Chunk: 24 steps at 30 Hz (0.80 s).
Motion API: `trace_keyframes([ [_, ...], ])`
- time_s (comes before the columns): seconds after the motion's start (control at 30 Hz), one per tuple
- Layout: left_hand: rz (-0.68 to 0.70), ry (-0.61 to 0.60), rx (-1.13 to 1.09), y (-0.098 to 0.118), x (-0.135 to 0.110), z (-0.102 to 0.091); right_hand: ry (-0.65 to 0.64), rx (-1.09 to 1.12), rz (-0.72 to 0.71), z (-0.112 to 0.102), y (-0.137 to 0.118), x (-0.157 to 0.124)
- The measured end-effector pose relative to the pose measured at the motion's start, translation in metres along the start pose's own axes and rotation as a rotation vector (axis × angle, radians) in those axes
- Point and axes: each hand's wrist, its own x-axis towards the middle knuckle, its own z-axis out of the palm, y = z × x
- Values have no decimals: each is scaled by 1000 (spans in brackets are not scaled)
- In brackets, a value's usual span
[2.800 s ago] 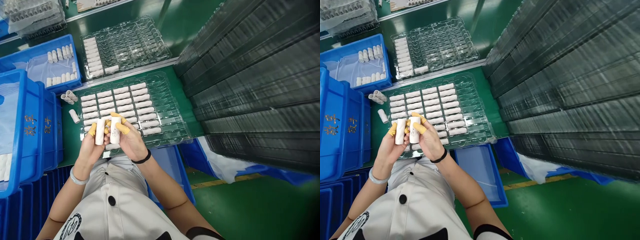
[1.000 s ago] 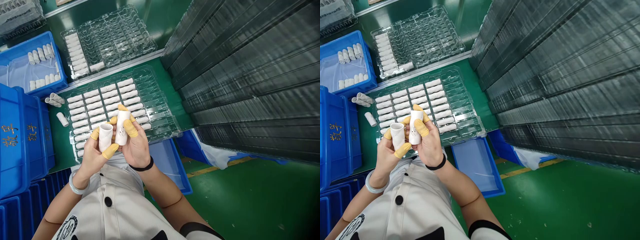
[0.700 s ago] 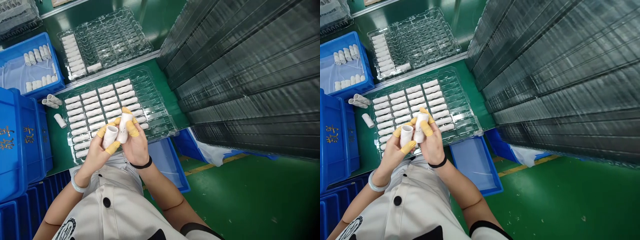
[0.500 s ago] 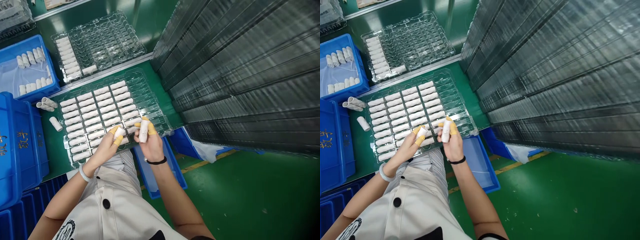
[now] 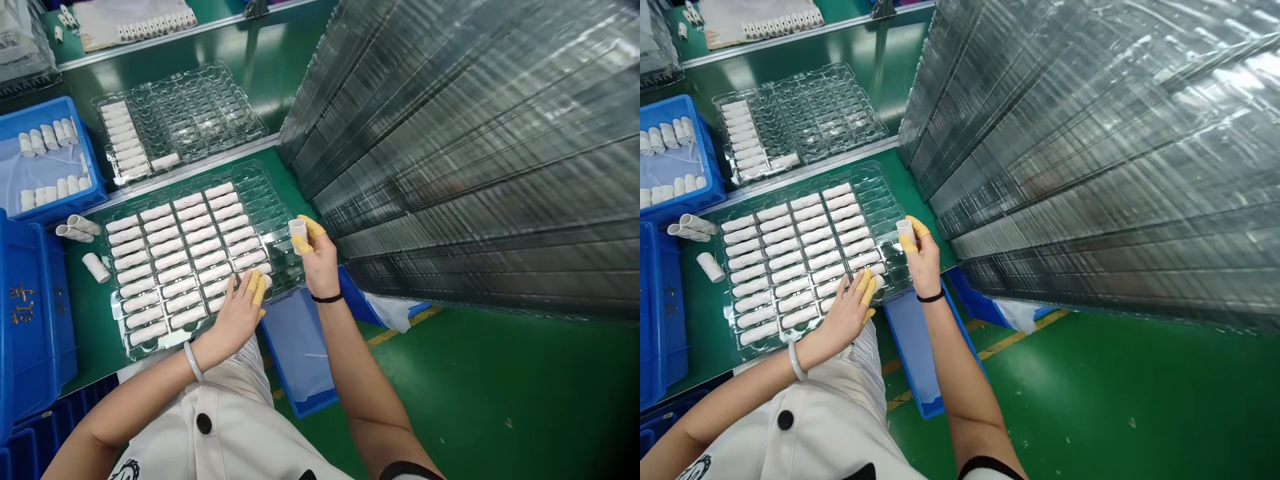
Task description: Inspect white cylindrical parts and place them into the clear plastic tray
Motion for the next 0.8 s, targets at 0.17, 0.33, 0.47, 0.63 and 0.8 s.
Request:
trace_keyframes([
  [0.17,52,-51,106,-2,1,2,-182,-390,-301,43,11,73],
  [0.33,58,14,12,-7,15,5,-279,-591,-372,86,14,139],
  [0.47,21,117,-42,-10,11,11,-383,-749,-438,99,18,164],
  [0.63,101,218,-65,-10,18,17,-489,-909,-556,96,25,176],
  [0.8,26,173,-25,-7,29,13,-488,-986,-612,94,32,181],
])
